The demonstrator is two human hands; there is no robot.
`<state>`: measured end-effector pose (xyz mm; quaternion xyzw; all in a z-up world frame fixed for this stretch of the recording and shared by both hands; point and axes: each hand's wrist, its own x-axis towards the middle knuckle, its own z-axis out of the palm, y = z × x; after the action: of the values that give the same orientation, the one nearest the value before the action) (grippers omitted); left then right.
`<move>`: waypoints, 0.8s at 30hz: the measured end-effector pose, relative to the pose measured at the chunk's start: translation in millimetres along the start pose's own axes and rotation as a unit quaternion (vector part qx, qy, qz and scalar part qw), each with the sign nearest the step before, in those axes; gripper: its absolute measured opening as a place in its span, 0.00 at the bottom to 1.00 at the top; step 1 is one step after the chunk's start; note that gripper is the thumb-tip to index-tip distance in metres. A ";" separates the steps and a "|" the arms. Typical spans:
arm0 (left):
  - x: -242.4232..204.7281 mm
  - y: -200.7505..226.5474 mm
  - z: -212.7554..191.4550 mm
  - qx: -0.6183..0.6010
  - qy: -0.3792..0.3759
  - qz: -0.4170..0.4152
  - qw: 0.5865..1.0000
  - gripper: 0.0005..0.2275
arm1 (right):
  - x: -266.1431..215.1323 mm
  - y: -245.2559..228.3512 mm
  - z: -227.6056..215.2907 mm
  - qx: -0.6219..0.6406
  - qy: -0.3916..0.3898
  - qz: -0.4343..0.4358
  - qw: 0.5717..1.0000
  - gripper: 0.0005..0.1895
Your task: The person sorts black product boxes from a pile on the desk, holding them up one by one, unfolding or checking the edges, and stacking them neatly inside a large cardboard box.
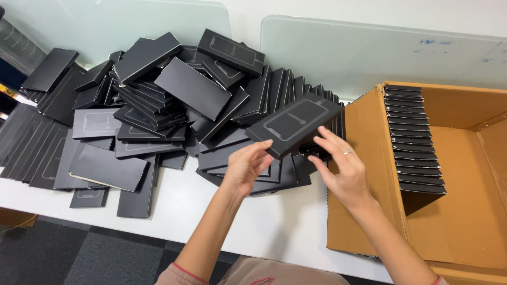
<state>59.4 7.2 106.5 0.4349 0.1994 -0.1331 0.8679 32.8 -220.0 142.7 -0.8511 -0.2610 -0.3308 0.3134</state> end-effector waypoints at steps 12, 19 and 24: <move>-37.5 -0.5 12.6 0.274 -0.084 0.079 0.955 0.17 | -30.1 2.3 -14.3 0.036 -0.038 0.072 0.996 0.18; -39.4 -5.4 7.5 0.394 -0.042 0.335 0.855 0.20 | -84.7 27.0 1.5 0.193 -0.126 0.307 0.924 0.15; -37.3 -22.3 2.3 0.455 -0.171 0.385 0.785 0.18 | -113.1 42.4 16.8 0.302 -0.163 0.389 0.855 0.14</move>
<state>17.9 -5.6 109.3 0.7899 -0.2201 0.0643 0.5688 -5.8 -263.2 35.4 -0.7881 -0.0432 0.0570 0.6113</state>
